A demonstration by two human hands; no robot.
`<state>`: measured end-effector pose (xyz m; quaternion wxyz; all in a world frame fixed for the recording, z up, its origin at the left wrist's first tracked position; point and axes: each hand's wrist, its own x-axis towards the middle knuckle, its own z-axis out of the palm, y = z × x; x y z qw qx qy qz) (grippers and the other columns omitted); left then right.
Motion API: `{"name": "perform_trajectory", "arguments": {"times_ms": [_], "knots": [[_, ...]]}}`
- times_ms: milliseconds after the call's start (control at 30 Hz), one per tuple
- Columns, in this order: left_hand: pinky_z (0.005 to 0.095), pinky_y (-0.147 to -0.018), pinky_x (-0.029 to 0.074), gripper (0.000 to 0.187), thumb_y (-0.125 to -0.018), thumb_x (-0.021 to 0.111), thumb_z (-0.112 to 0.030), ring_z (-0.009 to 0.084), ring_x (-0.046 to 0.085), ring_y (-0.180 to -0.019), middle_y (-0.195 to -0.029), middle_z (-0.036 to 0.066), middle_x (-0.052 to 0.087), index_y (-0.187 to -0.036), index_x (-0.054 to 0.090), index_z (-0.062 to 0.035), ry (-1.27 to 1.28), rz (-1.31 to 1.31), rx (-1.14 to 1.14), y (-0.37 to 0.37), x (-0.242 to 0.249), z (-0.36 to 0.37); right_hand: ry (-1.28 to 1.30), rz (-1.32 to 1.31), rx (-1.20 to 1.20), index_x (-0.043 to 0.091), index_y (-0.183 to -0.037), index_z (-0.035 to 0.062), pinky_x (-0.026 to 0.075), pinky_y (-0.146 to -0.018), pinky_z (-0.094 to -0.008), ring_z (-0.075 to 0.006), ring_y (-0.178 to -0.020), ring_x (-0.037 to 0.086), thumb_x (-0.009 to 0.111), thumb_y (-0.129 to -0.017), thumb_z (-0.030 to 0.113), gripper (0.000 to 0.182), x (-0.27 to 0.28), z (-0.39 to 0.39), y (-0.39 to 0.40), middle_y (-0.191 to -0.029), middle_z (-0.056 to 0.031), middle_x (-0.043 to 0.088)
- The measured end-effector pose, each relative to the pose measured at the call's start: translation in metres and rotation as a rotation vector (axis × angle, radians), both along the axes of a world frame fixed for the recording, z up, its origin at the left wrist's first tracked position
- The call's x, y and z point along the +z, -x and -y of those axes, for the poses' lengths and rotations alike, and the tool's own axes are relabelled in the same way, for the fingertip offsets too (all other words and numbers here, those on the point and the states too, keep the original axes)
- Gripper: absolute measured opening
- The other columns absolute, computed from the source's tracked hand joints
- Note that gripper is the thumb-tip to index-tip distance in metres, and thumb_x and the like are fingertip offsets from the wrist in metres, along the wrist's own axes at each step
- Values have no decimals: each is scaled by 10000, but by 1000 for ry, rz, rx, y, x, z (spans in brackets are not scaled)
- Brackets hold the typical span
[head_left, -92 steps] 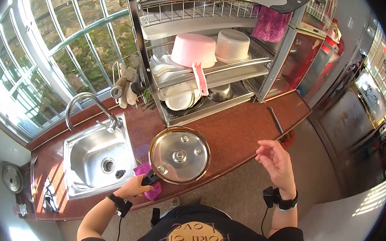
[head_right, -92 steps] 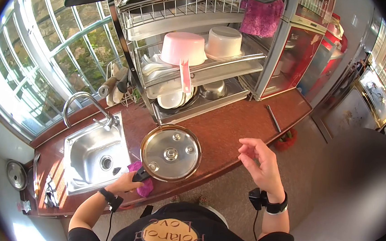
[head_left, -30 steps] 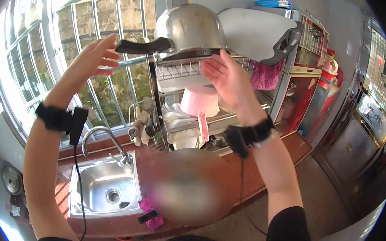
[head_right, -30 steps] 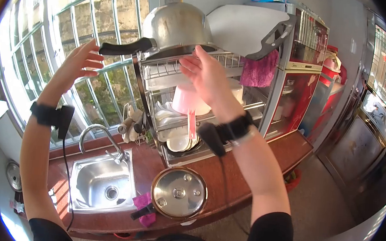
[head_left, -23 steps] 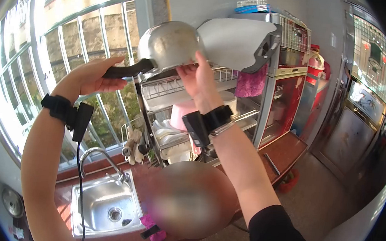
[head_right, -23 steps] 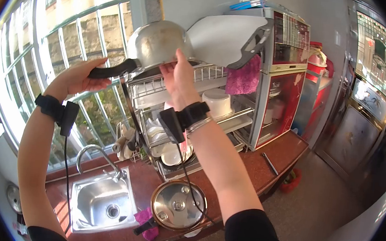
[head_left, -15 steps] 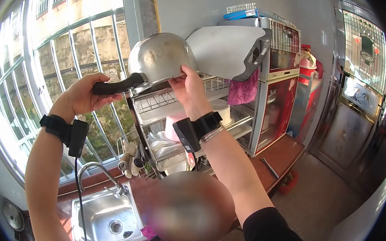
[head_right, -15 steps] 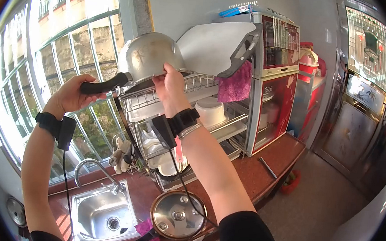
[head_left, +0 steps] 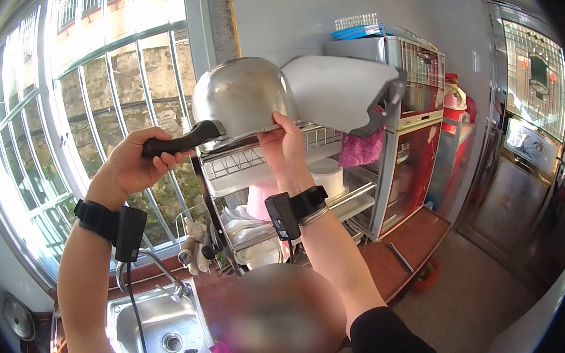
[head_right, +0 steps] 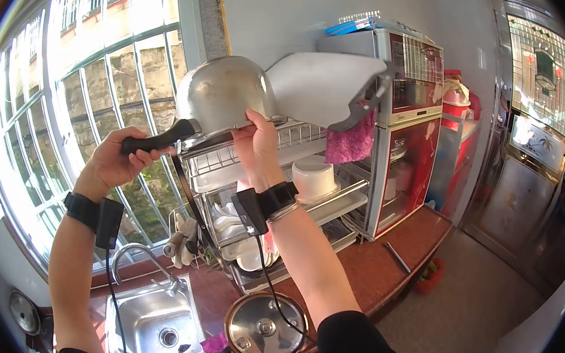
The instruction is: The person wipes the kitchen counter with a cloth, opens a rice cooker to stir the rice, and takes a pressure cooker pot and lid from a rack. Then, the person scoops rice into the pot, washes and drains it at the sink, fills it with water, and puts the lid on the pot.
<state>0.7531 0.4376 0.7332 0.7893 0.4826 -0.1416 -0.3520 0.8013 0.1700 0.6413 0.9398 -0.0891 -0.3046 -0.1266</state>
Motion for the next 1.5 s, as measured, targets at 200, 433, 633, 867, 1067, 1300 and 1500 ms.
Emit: {"name": "perform_trajectory", "arguments": {"times_ms": [200, 433, 633, 867, 1067, 1300, 1500], "knots": [[147, -440, 475, 545, -866, 542, -131, 126, 533, -614, -855, 176, 516, -1183, 322, 255, 30, 25, 75, 9, 0, 7, 12, 24, -5, 590, -961, 6, 508, -878, -374, -214, -935, 623, 576, -865, 12, 97, 0, 2, -2, -959, -93, 648], [146, -436, 477, 488, -849, 551, -126, 113, 510, -590, -861, 216, 505, -1152, 364, 207, 81, -57, 90, -2, 1, 1, 338, -52, -101, 573, -938, 63, 536, -796, -355, -160, -832, 613, 603, -905, 189, 134, 2, 8, 8, -879, -49, 625], [145, -422, 472, 471, -848, 558, -128, 112, 505, -576, -853, 216, 505, -1137, 369, 194, 70, -25, 139, -3, 0, -1, 280, -454, -861, 559, -998, 74, 522, -684, -333, -116, -794, 564, 696, -842, 367, 359, -64, 84, 78, -929, -47, 573], [145, -430, 485, 506, -864, 539, -173, 107, 519, -579, -834, 180, 525, -1167, 381, 200, 7, 33, 128, -3, -1, 0, 269, -407, -613, 507, -1182, 39, 512, -848, -464, -250, -1011, 575, 682, -842, 315, 472, 11, 202, 106, -1095, -131, 550], [172, -462, 518, 620, -900, 480, -310, 142, 567, -597, -824, 163, 562, -1225, 361, 204, -20, 122, 61, -9, -5, -3, 380, -392, -647, 525, -1177, 24, 509, -850, -439, -236, -990, 571, 544, -893, 105, 295, 15, 218, 65, -1078, -102, 574], [229, -515, 551, 779, -918, 440, -421, 207, 578, -661, -893, 238, 577, -1293, 249, 235, 131, 111, -268, -23, -20, -2, 392, -291, -678, 525, -1215, 27, 470, -904, -381, -191, -980, 557, 469, -851, 17, 369, 1, 218, 65, -1079, -72, 581], [234, -553, 538, 822, -909, 454, -449, 206, 573, -706, -1027, 268, 544, -1327, 190, 208, 309, -70, -273, -31, -27, -1, 408, -180, -759, 461, -1318, 9, 464, -931, -379, -193, -1050, 565, 513, -859, 40, 463, -7, 210, 82, -1172, -88, 578]]}}
